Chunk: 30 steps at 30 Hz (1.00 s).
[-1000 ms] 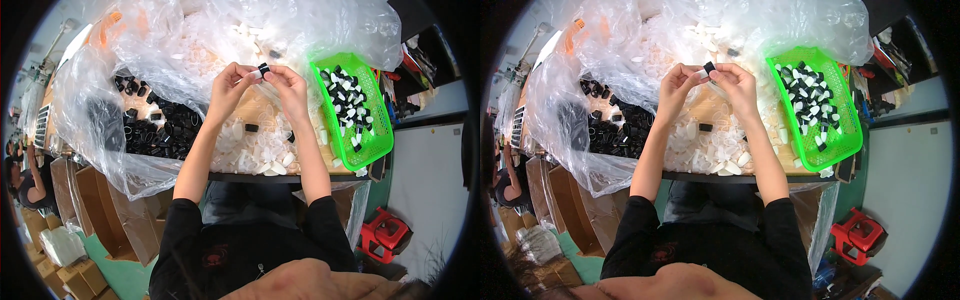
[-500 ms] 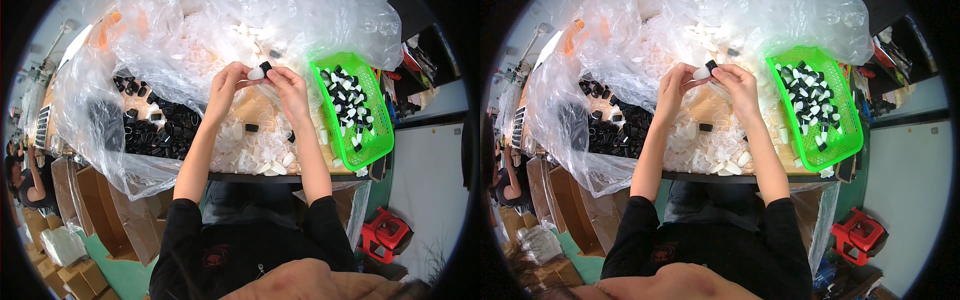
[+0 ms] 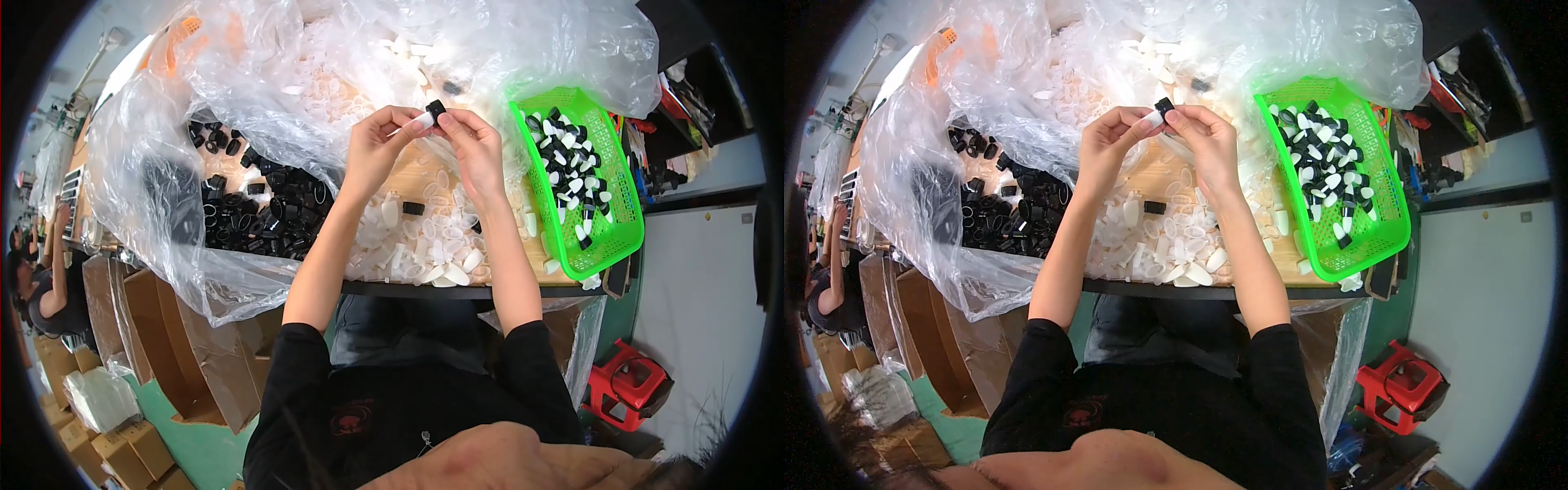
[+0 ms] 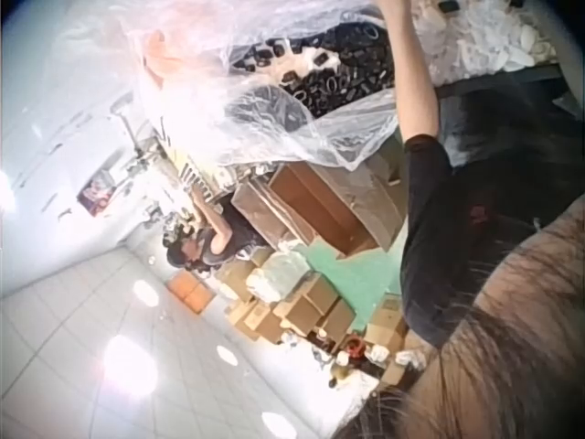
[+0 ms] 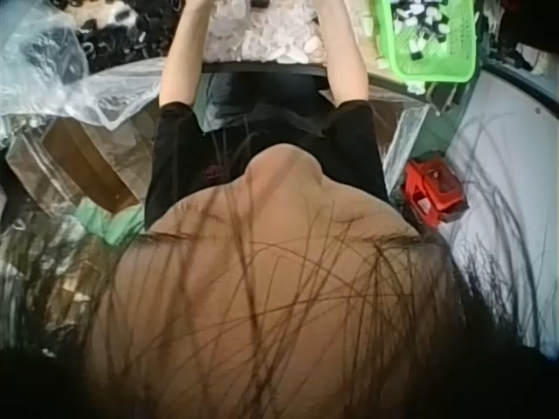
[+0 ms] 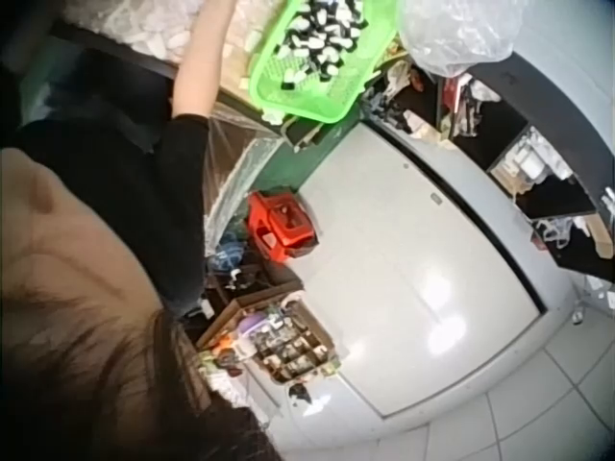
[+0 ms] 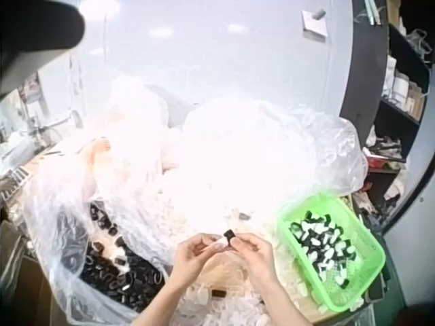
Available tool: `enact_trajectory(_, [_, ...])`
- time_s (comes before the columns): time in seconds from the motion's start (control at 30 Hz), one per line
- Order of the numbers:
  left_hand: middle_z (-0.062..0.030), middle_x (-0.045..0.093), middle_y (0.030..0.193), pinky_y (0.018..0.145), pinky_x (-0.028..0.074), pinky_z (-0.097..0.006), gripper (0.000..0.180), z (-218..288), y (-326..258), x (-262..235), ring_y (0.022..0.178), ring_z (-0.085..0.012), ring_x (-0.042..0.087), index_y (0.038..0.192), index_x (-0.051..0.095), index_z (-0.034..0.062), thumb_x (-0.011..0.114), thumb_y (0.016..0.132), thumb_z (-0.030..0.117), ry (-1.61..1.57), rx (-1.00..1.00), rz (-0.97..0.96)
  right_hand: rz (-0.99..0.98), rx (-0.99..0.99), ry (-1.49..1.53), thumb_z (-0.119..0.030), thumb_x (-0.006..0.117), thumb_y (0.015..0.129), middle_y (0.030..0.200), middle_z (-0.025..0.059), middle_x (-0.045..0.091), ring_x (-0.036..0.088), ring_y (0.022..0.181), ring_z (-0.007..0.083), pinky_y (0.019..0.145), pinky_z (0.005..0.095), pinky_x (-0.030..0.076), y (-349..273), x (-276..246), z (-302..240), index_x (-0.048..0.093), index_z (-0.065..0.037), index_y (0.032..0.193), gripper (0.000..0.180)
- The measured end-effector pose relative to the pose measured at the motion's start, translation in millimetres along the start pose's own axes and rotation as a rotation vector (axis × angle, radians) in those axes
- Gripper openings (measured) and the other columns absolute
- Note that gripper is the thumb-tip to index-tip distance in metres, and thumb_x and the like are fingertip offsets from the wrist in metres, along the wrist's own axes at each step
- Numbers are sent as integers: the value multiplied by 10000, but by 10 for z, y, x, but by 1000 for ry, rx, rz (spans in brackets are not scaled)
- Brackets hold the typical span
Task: Assembling small black and white plastic components together at a workbench.
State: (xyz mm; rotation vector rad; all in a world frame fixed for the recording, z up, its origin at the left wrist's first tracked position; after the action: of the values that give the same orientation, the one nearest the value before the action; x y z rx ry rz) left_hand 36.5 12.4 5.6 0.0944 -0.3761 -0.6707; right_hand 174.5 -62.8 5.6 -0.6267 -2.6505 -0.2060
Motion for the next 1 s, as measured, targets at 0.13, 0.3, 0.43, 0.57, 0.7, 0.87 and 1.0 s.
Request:
enact_trajectory(0.13, [-141,647,1067,919,523,-313,67,9,-3,6,955,-178,652,870,613,-42,628,903,14,-14,1,-8,2,-4,2,-49,638,905,1005,105,674,636,922,167,886,319,510,-3,-3,-5,652,48,1029,158])
enact_trajectory(0.3, [-125,646,1053,907,526,-317,79,9,-5,16,916,-171,652,934,618,-41,624,913,35,44,20,-23,-8,-25,-7,-49,647,897,1002,99,675,634,919,157,879,303,507,-1,-9,-3,660,44,1027,160])
enact_trajectory(0.43, [-120,646,1044,864,534,-302,129,17,1,32,892,-160,652,999,607,-37,622,925,67,-143,-54,18,-35,-70,-116,-79,689,876,934,70,682,636,854,120,796,247,501,-23,48,-54,683,38,989,163])
enact_trajectory(0.57, [-100,665,971,798,537,-280,162,14,6,10,869,-149,654,1047,600,-32,615,935,84,-11,-81,-35,-100,-146,-244,-97,669,897,917,55,665,628,845,115,781,246,499,-30,53,-59,683,41,990,167])
enact_trajectory(0.7, [-85,677,921,777,535,-276,183,-34,29,-34,836,-149,659,1075,604,-38,616,932,74,93,-44,-57,-111,-182,-341,-132,626,934,951,41,654,599,843,102,768,244,488,0,30,-44,687,30,976,178])
enact_trajectory(0.87, [-93,674,948,794,537,-278,222,15,46,-100,852,-160,663,1133,586,-34,600,937,68,57,28,35,-61,-199,-467,-147,601,944,934,30,666,578,800,91,714,251,477,4,-30,-130,687,0,931,171])
enact_trajectory(1.0, [-91,661,984,823,551,-298,248,30,94,-204,872,-176,664,1182,560,-8,572,945,63,-118,-19,99,-469,-204,-1075,-110,638,857,833,81,665,620,729,169,651,290,483,-8,-127,-59,668,-33,888,88])
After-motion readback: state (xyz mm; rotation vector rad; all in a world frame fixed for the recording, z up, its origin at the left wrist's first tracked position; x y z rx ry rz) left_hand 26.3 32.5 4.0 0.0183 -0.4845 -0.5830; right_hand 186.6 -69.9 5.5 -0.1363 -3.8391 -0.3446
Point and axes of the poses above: each hand's wrist, its own y-axis towards the middle knuckle, its own x-axis out of the palm, z = x × y, the point moved 2 cm from there along y, towards the middle knuckle
